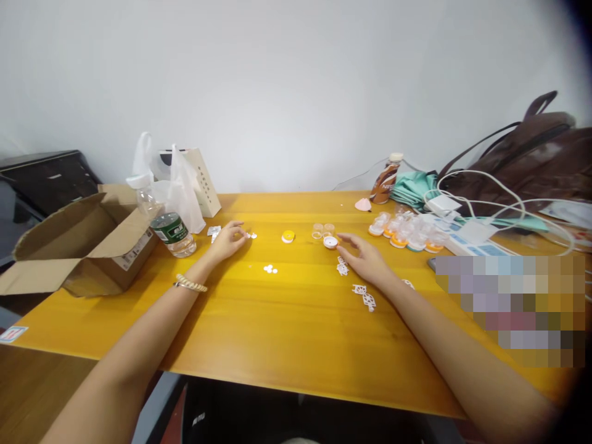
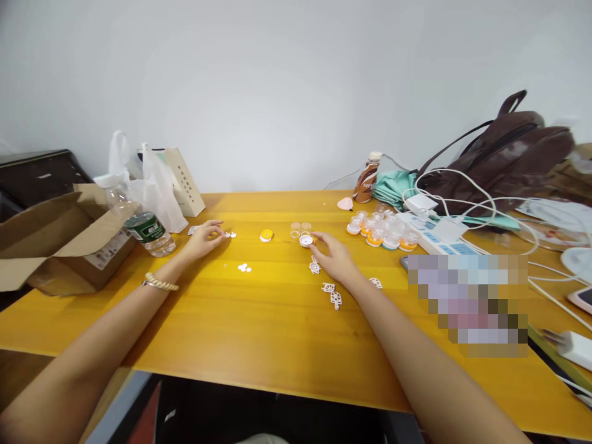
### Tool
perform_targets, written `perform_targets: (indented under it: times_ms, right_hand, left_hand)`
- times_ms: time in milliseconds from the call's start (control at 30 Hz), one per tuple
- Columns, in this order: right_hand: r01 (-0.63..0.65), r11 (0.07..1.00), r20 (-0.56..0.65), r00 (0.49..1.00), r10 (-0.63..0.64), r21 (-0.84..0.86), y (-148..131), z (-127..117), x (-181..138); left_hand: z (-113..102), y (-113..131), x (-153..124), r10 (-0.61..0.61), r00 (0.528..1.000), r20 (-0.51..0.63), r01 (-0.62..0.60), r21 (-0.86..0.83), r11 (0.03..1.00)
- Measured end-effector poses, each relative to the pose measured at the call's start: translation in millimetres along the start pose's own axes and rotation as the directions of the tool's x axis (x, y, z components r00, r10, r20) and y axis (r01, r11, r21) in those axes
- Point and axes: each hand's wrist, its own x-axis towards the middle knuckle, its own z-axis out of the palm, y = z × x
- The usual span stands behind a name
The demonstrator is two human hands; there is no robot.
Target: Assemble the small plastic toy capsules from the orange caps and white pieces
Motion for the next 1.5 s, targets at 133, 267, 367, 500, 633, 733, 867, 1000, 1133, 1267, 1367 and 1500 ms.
perform_targets:
  times_ms: [133, 267, 367, 500, 633, 733, 867, 1000, 1133, 1267, 1367, 1500]
  right_hand:
    - [-0.001, 1.0, -0.011, 1.0, 0.001, -0.01, 2.7, -2.4, -0.9]
    - [-0.01, 1.0, -0.03, 1.0, 0.009, -0.011, 1.4, -3.1, -1.5]
    - [-0.003, 1.0, -0.033, 0.999, 0.003, -0.002, -3.2, -2.1, -1.6]
    - [0.034, 0.999, -0.027, 0.999, -0.035, -0.002, -9.8, -0.6, -2.7]
    - [0.079, 0.997, -0.063, 0.995, -0.079, -0.004, -11.3, -0.8, -5.8]
    - [0.141, 0.99, -0.121, 0.982, -0.144, -0.03, -13.9, 1.6, -7.4]
    - [0.27, 0.956, 0.07, 0.962, -0.263, -0.117, -31.2, 14.8, 4.9]
    - [0.238, 0.954, 0.272, 0.945, -0.184, -0.182, -52.7, 40.4, 43.1]
    - [0.162, 0.965, 0.321, 0.943, -0.089, -0.208, -56.3, 68.7, 81.0]
    - [0.097, 0.972, 0.348, 0.937, -0.017, -0.213, -48.6, 83.3, 93.8]
    - [0.074, 0.974, 0.348, 0.938, 0.005, -0.213, -46.0, 84.5, 90.8]
    - [0.092, 0.978, 0.349, 0.937, -0.021, -0.187, -49.9, 84.8, 85.4]
  left_hand:
    - [11.7, -7.5, 13.6, 0.002, 1.0, -0.005, -0.002, -0.005, 1.0]
    - [10.1, 12.2, 7.4, 0.036, 0.998, -0.059, -0.039, -0.041, 0.998]
    - [14.4, 51.6, -10.3, 0.136, 0.99, -0.028, -0.139, -0.117, 0.983]
    - [38.6, 108.2, -40.1, 0.355, 0.925, 0.138, -0.317, -0.236, 0.919]
    - [58.5, 129.3, -55.2, 0.454, 0.867, 0.207, -0.389, -0.288, 0.875]
    - [60.9, 126.1, -57.2, 0.475, 0.851, 0.221, -0.399, -0.314, 0.861]
    - [58.8, 122.7, -58.1, 0.481, 0.845, 0.234, -0.39, -0.346, 0.854]
    - [50.4, 127.3, -60.5, 0.424, 0.876, 0.228, -0.312, -0.402, 0.861]
    - [26.7, 126.1, -68.1, 0.373, 0.92, 0.117, -0.302, -0.394, 0.868]
    - [2.0, 109.9, -80.9, 0.32, 0.947, 0.026, -0.289, -0.367, 0.884]
    - [-7.5, 95.0, -87.2, 0.3, 0.954, 0.011, -0.277, -0.353, 0.894]
    - [-11.4, 83.3, -85.5, 0.289, 0.957, 0.032, -0.26, -0.356, 0.898]
